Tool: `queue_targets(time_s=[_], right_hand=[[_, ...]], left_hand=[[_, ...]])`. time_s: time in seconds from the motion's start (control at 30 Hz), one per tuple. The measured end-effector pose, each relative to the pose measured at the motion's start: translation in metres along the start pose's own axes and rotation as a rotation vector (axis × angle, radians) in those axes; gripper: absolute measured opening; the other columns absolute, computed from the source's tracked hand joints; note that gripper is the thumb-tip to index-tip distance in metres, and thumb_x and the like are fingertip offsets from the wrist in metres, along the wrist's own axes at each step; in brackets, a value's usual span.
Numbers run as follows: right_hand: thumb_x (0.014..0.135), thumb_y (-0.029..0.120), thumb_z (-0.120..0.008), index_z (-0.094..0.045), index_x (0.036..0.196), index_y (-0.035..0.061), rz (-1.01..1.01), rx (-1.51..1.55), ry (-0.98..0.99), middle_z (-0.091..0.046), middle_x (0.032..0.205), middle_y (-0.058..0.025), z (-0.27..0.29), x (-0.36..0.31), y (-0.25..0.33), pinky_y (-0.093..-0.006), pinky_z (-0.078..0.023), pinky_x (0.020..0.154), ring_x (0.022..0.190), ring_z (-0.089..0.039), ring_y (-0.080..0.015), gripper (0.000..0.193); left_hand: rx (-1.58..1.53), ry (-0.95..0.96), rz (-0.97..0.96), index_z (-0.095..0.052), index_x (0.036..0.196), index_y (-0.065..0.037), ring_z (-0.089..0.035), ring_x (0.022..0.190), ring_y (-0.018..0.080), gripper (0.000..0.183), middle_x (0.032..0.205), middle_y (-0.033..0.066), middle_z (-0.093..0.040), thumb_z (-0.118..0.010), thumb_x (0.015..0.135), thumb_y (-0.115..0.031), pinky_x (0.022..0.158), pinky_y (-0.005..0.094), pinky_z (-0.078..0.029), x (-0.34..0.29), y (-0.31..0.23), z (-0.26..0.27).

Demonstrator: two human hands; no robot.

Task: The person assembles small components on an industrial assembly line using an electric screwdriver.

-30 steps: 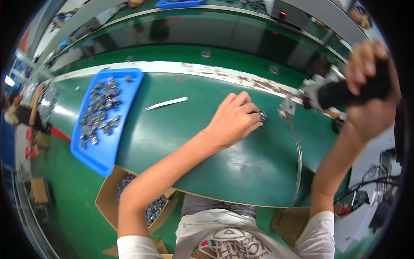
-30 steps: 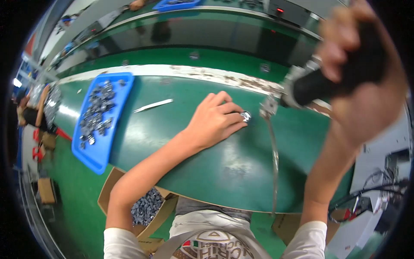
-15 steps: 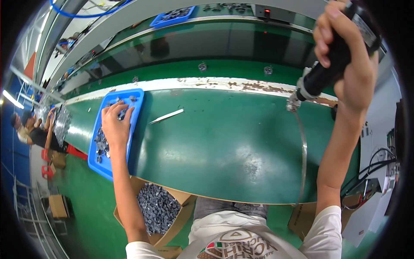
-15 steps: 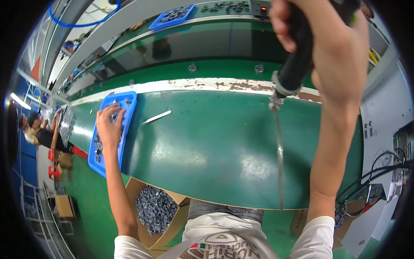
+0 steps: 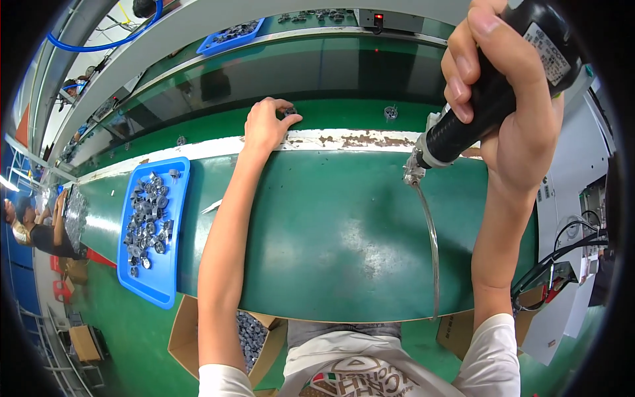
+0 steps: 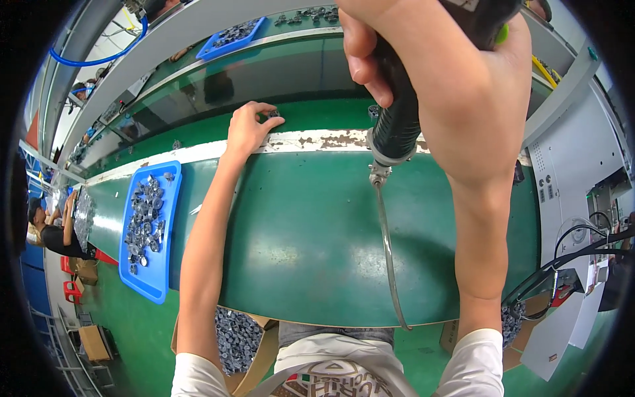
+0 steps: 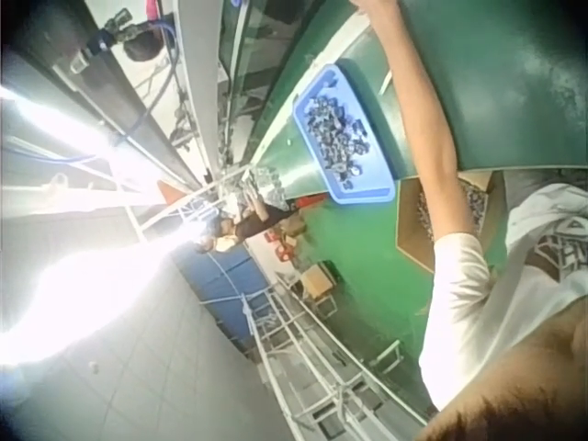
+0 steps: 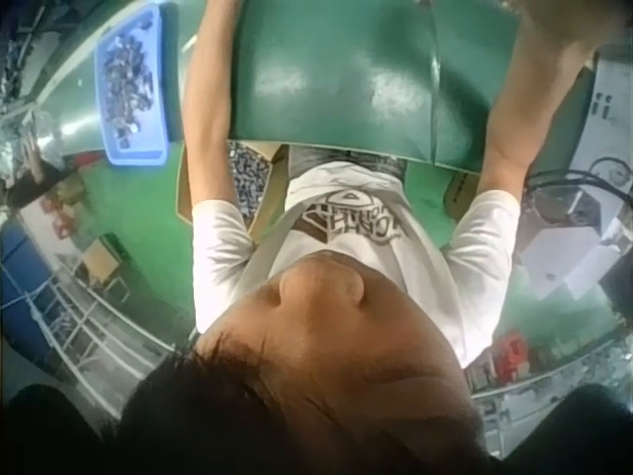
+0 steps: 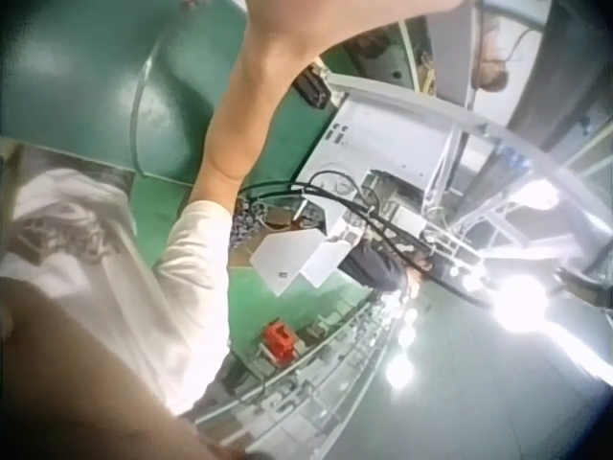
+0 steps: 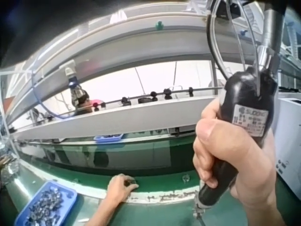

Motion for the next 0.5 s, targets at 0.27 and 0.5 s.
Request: queue_targets(time_s=[0.27, 0.5], right_hand=[[0.094, 0.028, -0.059, -0.051, 0.076, 0.0063, -0.084, -0.215, -0.304, -0.051, 0.056, -0.0043, 0.015, 0.001, 0.005, -0.0243, -0.043, 0.040, 0.042, -0.049, -0.0115, 0.030], [0.094, 0.029, -0.059, -0.051, 0.076, 0.0066, -0.112, -0.233, -0.254, -0.051, 0.056, -0.0037, -0.004, -0.001, -0.006, -0.0240, -0.043, 0.040, 0.042, -0.048, -0.0111, 0.030]], left_hand=[[-0.377, 0.400, -0.509, -0.077, 0.103, -0.005, -0.062, 0.097, 0.0276, 0.034, 0.098, 0.0087, -0.071, -0.088, 0.075, -0.022, 0.094, 0.0397, -0.049, -0.100, -0.124, -0.019], [-0.454, 0.498, -0.463, -0.077, 0.099, -0.002, -0.059, 0.100, 0.0260, 0.039, 0.100, 0.0059, -0.070, -0.090, 0.072, -0.027, 0.096, 0.0408, -0.046, -0.116, -0.129, -0.033]])
Point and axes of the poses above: each hand's wrist, its own x-axis towards the middle knuckle, its own z-axis out of the back of the hand, y = z × x, the point moved 8 cm from there along x, towards the middle knuckle
